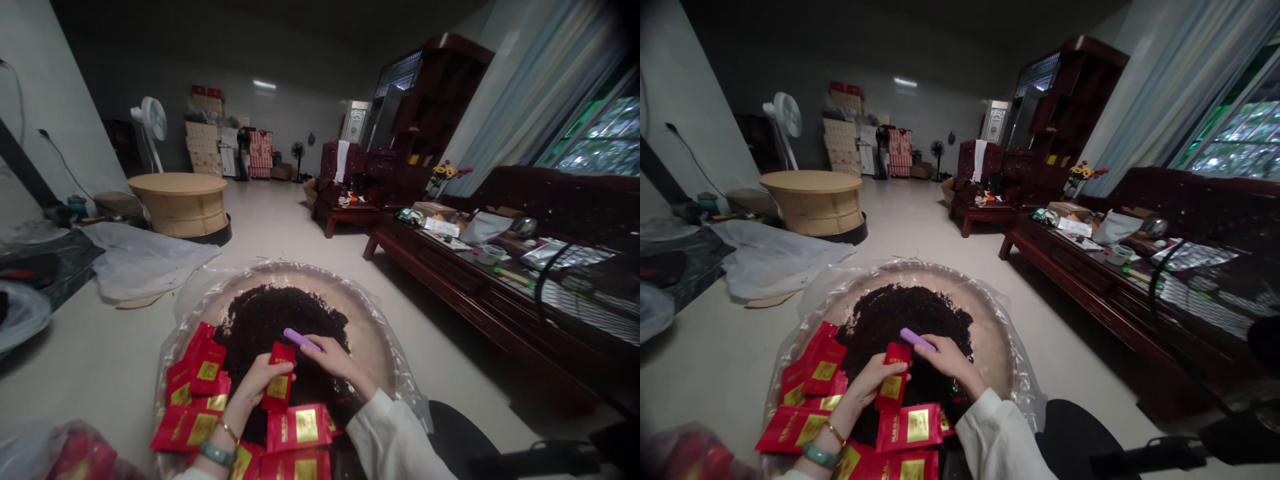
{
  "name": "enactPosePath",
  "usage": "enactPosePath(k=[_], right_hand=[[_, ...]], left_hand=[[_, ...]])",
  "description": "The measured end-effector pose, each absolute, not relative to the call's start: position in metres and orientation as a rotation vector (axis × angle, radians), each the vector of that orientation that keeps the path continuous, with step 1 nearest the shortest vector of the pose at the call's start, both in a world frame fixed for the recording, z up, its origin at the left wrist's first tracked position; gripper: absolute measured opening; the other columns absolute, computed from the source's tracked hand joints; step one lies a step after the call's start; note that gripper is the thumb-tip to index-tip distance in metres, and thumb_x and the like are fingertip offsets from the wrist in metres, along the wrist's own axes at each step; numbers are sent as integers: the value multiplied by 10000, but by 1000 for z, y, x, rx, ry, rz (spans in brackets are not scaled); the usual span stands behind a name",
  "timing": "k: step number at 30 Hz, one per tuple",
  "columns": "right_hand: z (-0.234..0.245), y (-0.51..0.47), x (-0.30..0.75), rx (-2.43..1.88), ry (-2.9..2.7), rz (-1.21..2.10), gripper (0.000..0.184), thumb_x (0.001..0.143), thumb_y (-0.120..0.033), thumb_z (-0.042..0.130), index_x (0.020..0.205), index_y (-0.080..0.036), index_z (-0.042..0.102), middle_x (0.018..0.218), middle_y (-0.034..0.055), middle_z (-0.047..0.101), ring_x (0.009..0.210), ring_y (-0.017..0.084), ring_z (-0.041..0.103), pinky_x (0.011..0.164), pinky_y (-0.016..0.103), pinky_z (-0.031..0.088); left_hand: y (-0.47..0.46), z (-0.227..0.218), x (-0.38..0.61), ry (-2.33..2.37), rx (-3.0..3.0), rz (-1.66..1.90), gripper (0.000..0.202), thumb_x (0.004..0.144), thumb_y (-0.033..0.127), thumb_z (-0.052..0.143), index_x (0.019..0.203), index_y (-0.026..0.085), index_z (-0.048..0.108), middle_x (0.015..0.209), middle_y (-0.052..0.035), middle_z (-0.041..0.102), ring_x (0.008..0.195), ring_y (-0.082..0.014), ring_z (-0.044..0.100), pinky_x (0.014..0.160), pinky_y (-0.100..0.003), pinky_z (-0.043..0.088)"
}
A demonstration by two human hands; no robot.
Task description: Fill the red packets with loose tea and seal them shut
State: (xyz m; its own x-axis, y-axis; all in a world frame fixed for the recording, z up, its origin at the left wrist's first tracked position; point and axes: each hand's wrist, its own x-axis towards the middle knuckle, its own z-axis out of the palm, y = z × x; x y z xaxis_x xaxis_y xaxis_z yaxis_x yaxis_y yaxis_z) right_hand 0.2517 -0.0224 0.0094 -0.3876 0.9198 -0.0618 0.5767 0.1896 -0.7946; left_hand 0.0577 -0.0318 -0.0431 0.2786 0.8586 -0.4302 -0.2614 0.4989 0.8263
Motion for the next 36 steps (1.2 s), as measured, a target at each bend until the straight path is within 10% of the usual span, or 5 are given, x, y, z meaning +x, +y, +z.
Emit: enactPosePath(k=[13, 36], right_hand=[[29, -23, 240, -1531, -2252, 857, 343, 817, -487, 547, 877, -216, 748, 647, -12, 654, 594, 127, 522, 533, 216, 282], [21, -12, 245, -1498, -2096, 1213, 368, 786, -485, 573, 829, -165, 751, 522, -44, 479, 504, 78, 389, 462, 193, 249]], left_hand=[[-33, -43, 61, 985, 751, 841, 427, 423, 281, 867, 753, 95, 669, 654, -56, 711, 555, -194, 670, 577, -289, 507], [-20, -53, 54, 1023, 847, 836, 409, 509, 393, 821, 780, 109, 703, 668, -53, 717, 578, -155, 635, 596, -252, 462]])
